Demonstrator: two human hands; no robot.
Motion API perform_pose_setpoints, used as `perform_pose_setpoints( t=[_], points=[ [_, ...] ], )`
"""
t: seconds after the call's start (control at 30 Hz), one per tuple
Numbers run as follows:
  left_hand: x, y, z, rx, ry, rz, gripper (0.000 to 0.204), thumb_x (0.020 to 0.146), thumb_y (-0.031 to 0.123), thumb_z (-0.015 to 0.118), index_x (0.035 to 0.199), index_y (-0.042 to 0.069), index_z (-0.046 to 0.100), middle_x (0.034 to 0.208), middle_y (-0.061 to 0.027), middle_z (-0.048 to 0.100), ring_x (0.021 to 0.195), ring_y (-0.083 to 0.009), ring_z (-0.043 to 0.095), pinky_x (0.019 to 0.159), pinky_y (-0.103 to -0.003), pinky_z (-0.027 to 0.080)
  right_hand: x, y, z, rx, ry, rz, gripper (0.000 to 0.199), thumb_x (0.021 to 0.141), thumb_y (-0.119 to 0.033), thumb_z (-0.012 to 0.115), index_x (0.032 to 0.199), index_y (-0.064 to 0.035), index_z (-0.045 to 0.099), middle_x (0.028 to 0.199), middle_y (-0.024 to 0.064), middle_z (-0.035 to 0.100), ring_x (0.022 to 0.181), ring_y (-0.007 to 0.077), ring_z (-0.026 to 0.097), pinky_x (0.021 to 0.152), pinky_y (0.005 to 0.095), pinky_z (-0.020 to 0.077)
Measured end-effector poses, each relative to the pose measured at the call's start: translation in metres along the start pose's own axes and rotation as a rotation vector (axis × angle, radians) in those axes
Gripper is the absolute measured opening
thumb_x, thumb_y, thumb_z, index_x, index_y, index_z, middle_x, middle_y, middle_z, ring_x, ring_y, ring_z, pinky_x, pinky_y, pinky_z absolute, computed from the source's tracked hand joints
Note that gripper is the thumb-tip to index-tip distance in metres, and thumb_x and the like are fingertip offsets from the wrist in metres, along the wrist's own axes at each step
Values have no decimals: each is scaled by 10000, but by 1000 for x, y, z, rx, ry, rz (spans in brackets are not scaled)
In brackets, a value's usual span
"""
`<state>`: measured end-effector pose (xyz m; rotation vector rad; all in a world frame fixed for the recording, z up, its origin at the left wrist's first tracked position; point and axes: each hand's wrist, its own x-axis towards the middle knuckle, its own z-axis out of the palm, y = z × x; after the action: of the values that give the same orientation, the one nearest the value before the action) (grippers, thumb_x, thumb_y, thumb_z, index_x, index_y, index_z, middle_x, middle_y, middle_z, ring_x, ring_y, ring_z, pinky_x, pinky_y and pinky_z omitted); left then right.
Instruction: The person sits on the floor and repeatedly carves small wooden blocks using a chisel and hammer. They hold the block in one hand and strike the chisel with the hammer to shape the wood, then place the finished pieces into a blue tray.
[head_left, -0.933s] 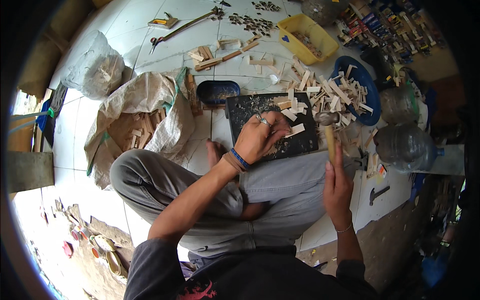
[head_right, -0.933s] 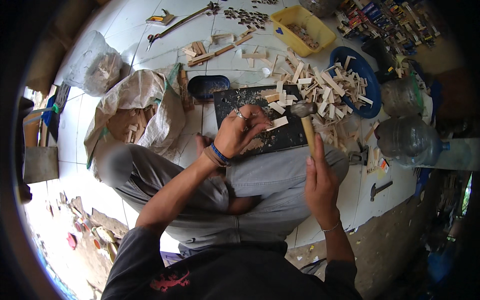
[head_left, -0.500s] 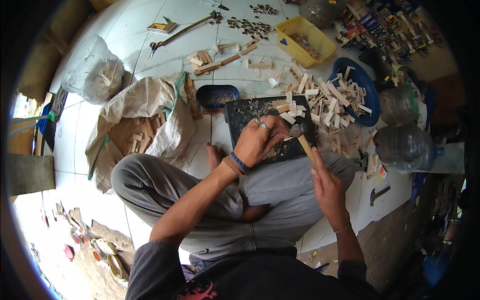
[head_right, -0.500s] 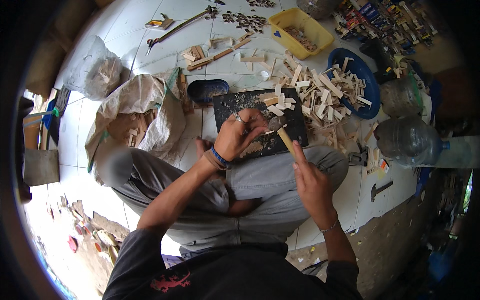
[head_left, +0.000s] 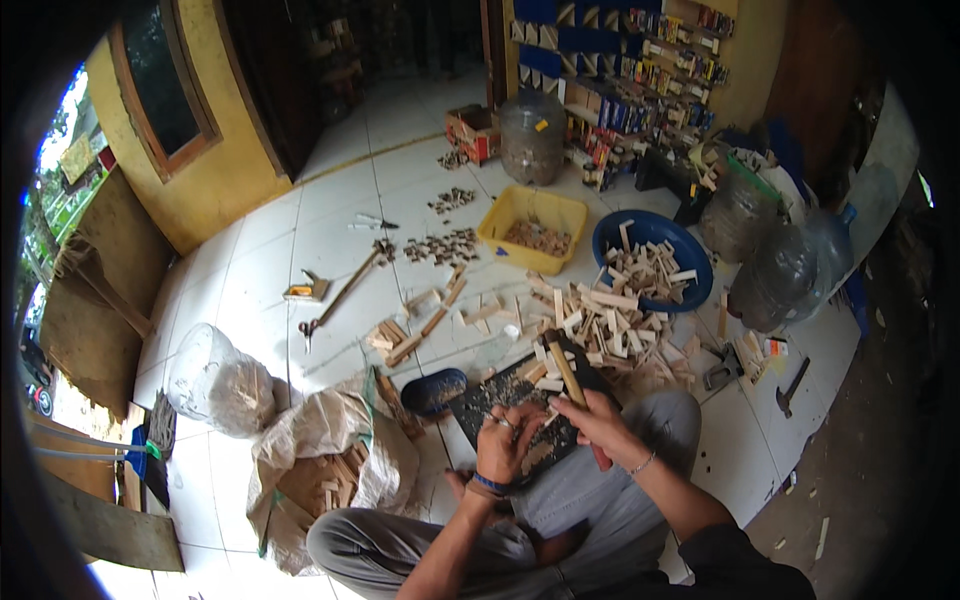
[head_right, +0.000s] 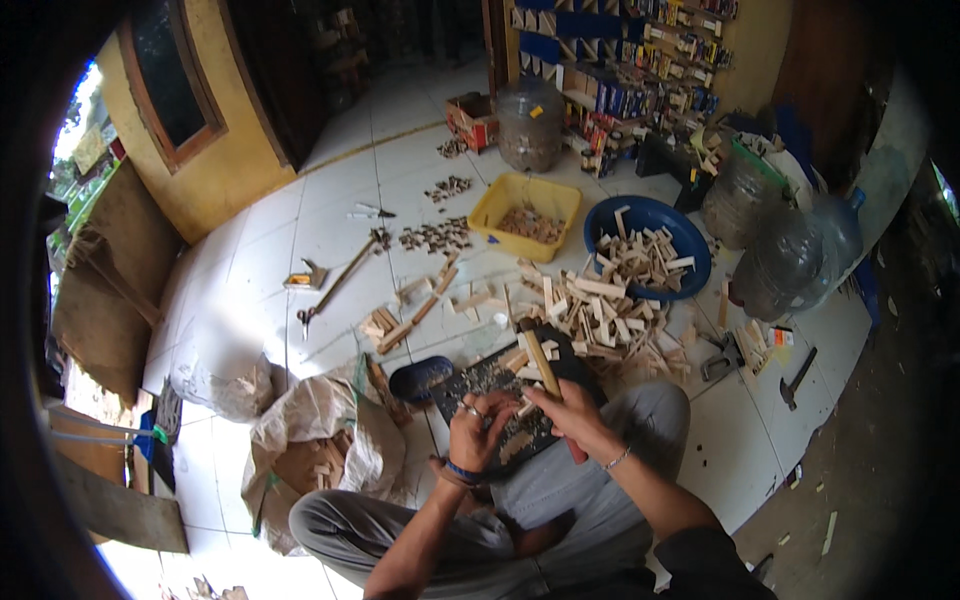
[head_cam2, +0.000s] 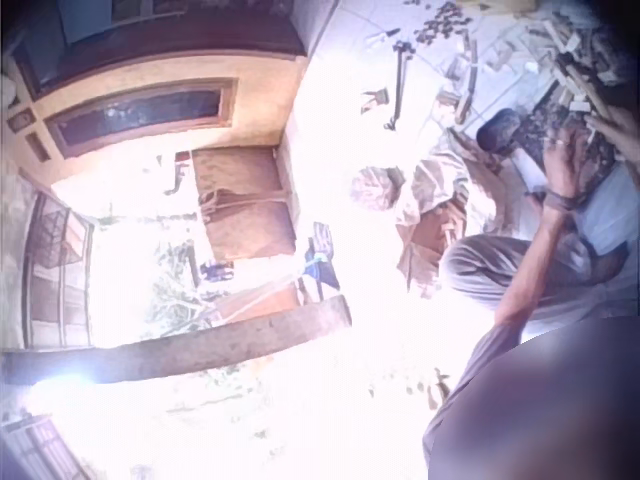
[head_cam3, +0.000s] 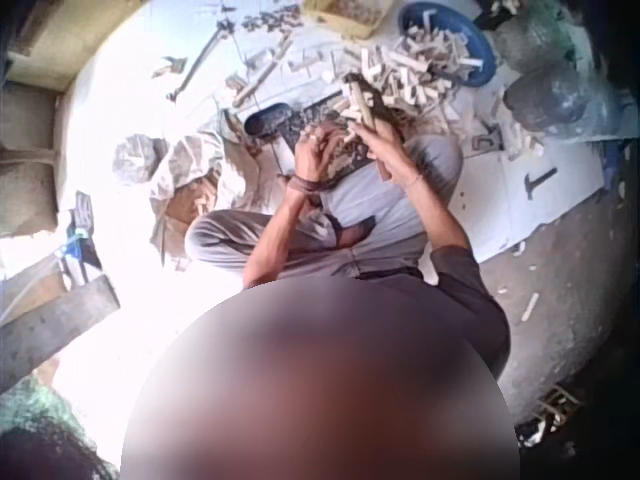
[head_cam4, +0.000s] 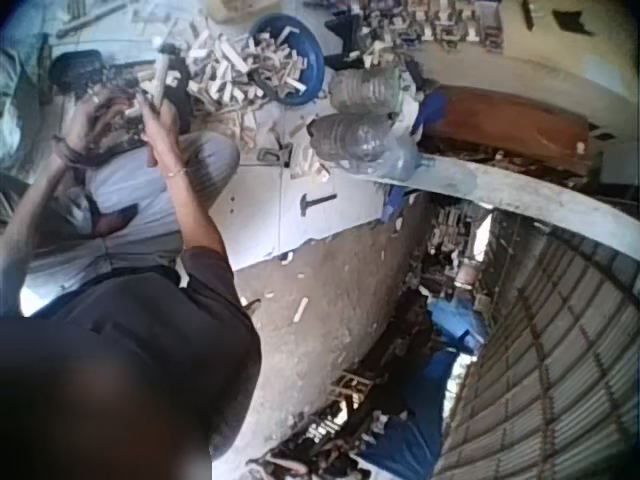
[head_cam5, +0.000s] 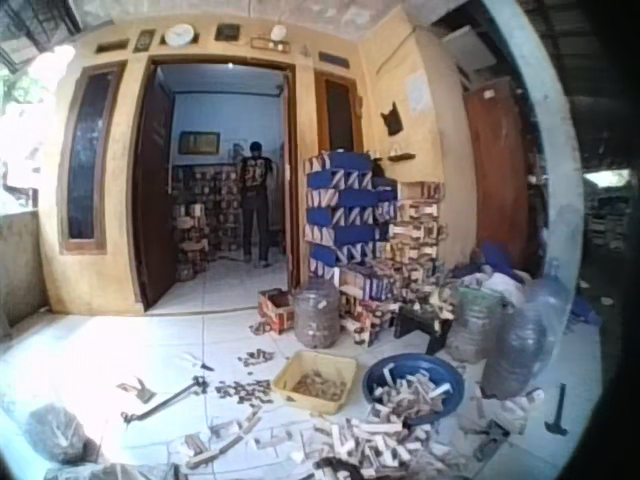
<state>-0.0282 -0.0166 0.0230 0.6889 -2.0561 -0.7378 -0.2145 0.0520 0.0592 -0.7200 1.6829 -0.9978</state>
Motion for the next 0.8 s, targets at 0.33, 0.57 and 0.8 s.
perform_pose_setpoints(
  t=[0.33,0.57,0.8],
  points=[
    [6,3,-7,-84,4,-11,214,889,75,771,1100,113,767,1055,-50,765,903,-257,648,858,-377,482,6,3,2,26,-37,-28,340,982,-397,719,970,-65,651,753,-58,512,626,34,500,492,218,451],
    [9,-9,-6,-272,-88,-26,186,929,72,747,1115,77,764,1089,-89,767,1027,-243,713,908,-355,527,8,2,0,6,-53,-43,364,976,-428,721,981,-70,655,770,-55,521,637,52,514,517,234,474],
    [7,-32,-9,-644,-372,-346,227,975,81,720,1189,12,749,1109,-66,773,1012,-123,698,907,-283,555,9,2,-2,-12,-68,-8,368,970,-446,723,1047,-92,654,818,-65,533,696,52,534,574,253,507]
  ],
)
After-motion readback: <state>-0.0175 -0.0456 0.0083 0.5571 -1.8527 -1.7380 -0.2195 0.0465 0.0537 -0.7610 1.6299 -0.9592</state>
